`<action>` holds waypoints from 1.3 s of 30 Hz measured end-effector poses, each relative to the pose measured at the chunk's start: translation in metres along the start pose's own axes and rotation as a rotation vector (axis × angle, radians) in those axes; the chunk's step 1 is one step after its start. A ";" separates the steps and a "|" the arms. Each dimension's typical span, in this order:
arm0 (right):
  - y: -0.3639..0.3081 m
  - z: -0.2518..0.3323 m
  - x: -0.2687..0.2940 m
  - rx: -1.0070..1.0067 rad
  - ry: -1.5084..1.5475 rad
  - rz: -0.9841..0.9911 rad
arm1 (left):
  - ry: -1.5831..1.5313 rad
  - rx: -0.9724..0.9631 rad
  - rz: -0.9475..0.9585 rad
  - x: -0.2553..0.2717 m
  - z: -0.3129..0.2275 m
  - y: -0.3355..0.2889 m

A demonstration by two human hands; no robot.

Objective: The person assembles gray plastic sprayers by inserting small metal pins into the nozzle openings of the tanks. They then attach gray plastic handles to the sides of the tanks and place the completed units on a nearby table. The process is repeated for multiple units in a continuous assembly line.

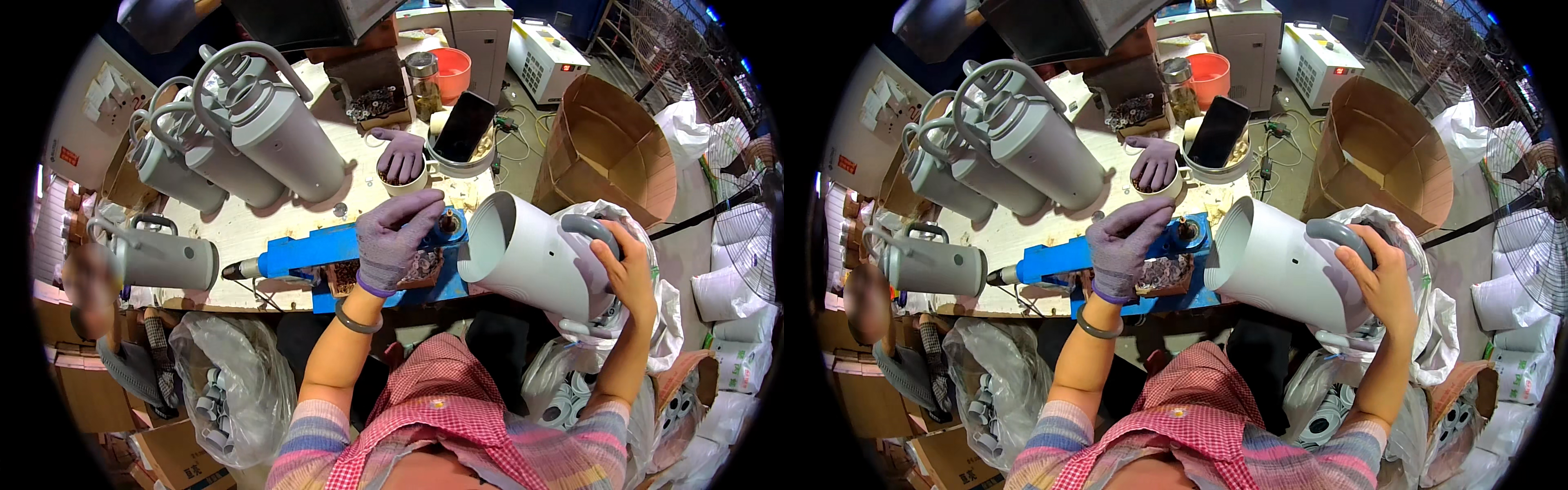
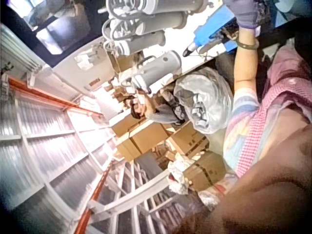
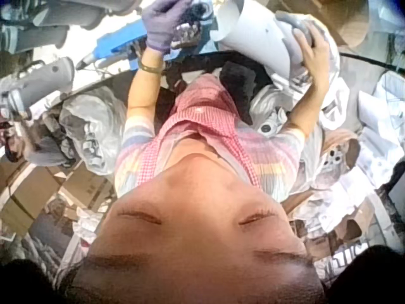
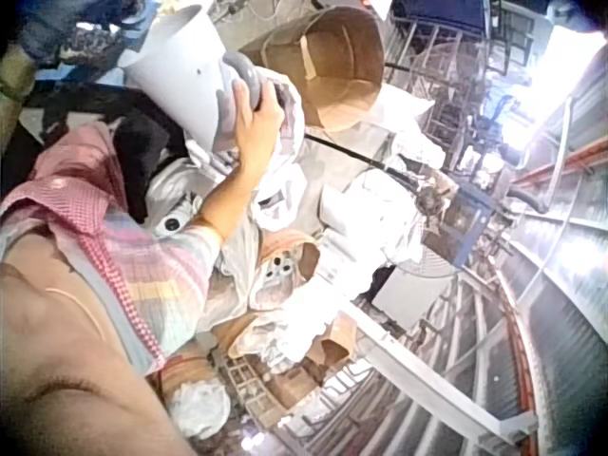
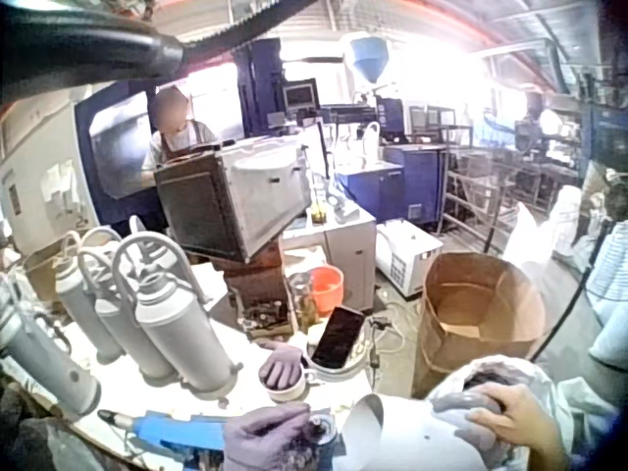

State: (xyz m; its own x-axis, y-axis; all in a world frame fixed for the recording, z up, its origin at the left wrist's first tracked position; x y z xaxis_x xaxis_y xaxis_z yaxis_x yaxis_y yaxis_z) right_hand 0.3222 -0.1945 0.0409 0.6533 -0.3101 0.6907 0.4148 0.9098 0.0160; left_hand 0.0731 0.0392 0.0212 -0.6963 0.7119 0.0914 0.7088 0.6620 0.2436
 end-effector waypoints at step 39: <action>0.123 0.143 -0.071 0.320 -0.371 0.266 | -0.120 0.406 0.054 0.002 0.051 -0.038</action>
State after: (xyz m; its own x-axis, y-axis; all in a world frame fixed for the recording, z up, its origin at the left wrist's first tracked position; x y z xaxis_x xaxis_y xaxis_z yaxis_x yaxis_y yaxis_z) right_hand 0.2359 -0.0206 0.0973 0.4182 0.0069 0.9083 0.0154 0.9998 -0.0146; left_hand 0.0509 0.0277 -0.0371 -0.6562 0.7542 -0.0251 0.7473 0.6449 -0.1603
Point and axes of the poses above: each hand's wrist, its own y-axis towards the middle knuckle, its own x-axis out of the back of the hand, z = x × y, the point moved 9 cm from there along y, towards the middle knuckle, and after that the axes turned 12 degrees about z, right-handed, at the moved point
